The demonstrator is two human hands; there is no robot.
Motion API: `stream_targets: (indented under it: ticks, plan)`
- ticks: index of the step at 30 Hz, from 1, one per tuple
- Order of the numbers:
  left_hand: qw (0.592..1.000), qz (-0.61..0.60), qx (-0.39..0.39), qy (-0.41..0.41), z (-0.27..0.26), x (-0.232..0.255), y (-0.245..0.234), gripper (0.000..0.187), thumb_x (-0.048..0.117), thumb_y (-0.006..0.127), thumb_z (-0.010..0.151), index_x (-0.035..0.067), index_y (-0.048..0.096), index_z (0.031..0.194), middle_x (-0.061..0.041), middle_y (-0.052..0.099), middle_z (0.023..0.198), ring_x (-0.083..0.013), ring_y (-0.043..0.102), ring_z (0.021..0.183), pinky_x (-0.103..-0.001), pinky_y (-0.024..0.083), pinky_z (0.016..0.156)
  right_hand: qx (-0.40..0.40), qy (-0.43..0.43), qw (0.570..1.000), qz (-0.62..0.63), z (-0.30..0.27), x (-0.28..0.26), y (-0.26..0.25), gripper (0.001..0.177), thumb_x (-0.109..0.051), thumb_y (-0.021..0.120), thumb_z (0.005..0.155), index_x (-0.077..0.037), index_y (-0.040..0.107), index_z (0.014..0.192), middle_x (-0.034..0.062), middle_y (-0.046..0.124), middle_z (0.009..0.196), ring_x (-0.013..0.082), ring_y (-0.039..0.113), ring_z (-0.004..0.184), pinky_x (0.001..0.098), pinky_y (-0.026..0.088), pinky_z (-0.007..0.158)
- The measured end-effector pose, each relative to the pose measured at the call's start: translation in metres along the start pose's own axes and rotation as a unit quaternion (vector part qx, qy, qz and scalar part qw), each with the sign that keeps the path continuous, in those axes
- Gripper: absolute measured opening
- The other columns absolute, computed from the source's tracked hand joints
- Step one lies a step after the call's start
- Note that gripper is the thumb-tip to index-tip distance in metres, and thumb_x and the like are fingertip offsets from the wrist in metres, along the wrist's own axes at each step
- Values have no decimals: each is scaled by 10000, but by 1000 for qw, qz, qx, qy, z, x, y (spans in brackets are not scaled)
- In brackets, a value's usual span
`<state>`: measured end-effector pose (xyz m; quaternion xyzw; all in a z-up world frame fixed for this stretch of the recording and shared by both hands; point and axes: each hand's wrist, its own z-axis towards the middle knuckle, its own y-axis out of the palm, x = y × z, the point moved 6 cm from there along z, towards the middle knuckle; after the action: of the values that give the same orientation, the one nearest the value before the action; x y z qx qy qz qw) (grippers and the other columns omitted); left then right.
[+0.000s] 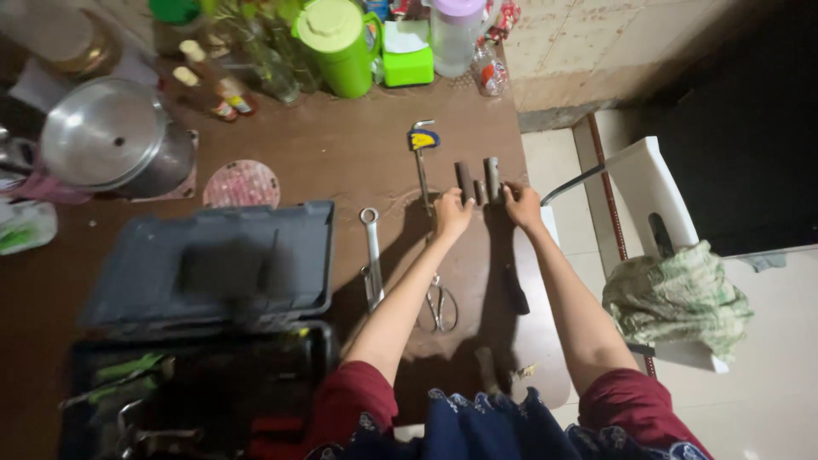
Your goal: The person removes various tools from a black toolbox and places them on a table, including wrenches, pliers, screwdrivers, a tape measure, and small metal parts. The person continues to sort and arrange the tools on the table while the toolbox remains open.
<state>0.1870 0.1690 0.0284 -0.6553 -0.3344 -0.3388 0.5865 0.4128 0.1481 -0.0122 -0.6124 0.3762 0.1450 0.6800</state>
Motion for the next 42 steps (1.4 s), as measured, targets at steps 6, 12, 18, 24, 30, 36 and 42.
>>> stream_targets:
  ticks: [6,12,18,24,30,36,42]
  plan:
    - [995,-61,-24,69,-67,1,-63,367,258,798,830,46,729,1121,-204,750,1047,-391,718,1034,-457,585,895,13,-69,997,-28,-62,-57,-22,512,-110,719,901,35,630,1384,335,655,1274,527,610,1197,608,470,1050]
    - [991,-87,-56,88,-155,9,-206,241,381,754,890,177,765,1019,-77,791,896,-250,765,728,-338,595,611,37,-253,967,23,-209,-263,-55,449,-69,720,960,36,633,1388,344,613,1316,542,548,1252,593,415,1070]
    - [976,-201,-33,80,-245,-64,-391,148,152,636,1006,53,733,1060,-195,765,884,-296,770,764,-381,623,682,-41,-353,929,102,-356,-375,2,397,-87,797,887,-29,696,1267,205,698,1175,453,629,1137,533,478,1020]
    - [995,-71,-8,71,-327,-150,-551,429,-140,560,838,81,700,1178,-190,704,1127,-420,705,1048,-441,596,913,23,-333,943,14,-435,-433,62,344,-188,838,893,-133,744,1219,180,650,1240,399,640,992,495,526,901]
    - [986,63,-117,101,-367,-179,-619,103,167,692,947,98,749,996,-171,754,907,-396,740,912,-456,608,816,-32,-288,957,-1,-474,-436,84,300,-238,854,877,-157,751,1147,61,664,1148,303,655,1071,418,539,953]
    - [979,16,-123,160,-369,-197,-633,346,-144,534,829,107,743,942,-146,734,1087,-404,692,1078,-466,580,916,-291,-243,912,-155,-529,-468,154,356,-339,781,805,-181,770,1123,144,774,1010,391,733,978,533,578,868]
    - [950,176,-187,176,-377,-231,-608,396,181,891,701,182,706,1051,-51,695,1048,-287,685,1040,-403,576,928,-303,-149,880,-333,-538,-422,193,450,-421,722,865,-161,684,1231,119,726,1086,390,751,967,540,612,832]
